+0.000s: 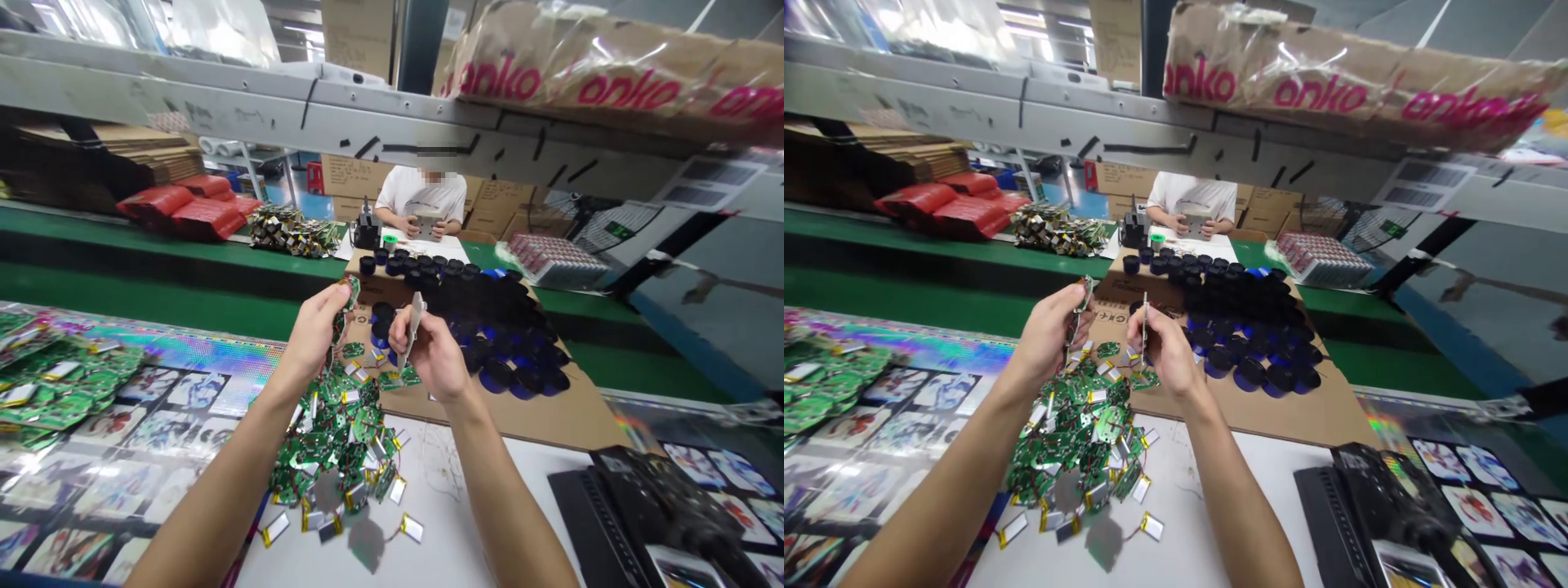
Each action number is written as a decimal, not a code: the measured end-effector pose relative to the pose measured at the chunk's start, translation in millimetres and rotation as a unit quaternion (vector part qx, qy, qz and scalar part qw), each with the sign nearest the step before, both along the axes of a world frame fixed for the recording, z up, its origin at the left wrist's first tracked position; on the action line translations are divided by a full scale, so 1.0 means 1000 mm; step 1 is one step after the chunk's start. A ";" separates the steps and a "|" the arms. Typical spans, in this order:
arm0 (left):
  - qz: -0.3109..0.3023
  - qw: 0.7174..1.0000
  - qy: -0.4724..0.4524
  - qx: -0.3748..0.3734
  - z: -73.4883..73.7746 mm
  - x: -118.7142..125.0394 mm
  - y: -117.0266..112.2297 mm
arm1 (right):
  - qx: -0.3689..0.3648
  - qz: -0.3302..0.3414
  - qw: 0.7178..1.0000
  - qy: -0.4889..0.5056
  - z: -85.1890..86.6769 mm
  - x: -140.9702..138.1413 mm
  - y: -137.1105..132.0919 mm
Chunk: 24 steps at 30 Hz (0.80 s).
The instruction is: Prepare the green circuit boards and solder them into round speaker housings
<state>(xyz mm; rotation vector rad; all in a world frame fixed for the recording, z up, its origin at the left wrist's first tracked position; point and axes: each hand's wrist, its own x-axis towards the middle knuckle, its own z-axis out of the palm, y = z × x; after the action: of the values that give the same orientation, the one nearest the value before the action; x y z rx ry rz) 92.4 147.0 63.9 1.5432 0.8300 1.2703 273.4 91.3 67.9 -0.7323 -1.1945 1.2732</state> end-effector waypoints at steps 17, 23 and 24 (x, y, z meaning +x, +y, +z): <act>-0.015 0.979 0.204 0.011 0.011 -0.024 0.000 | 0.028 0.054 0.986 -0.153 -0.004 -0.006 -0.006; -0.091 0.960 0.266 0.013 0.013 -0.035 0.001 | -0.027 0.092 0.995 -0.002 0.001 -0.013 -0.009; -0.108 0.949 0.294 0.020 0.012 -0.037 0.002 | -0.039 0.098 0.994 0.036 0.004 -0.014 -0.010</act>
<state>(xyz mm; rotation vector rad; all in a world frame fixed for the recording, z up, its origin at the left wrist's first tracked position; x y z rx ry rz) 55.1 149.0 76.2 2.0244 0.9679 0.6682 259.0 81.1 72.2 -0.6307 -1.1868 1.5037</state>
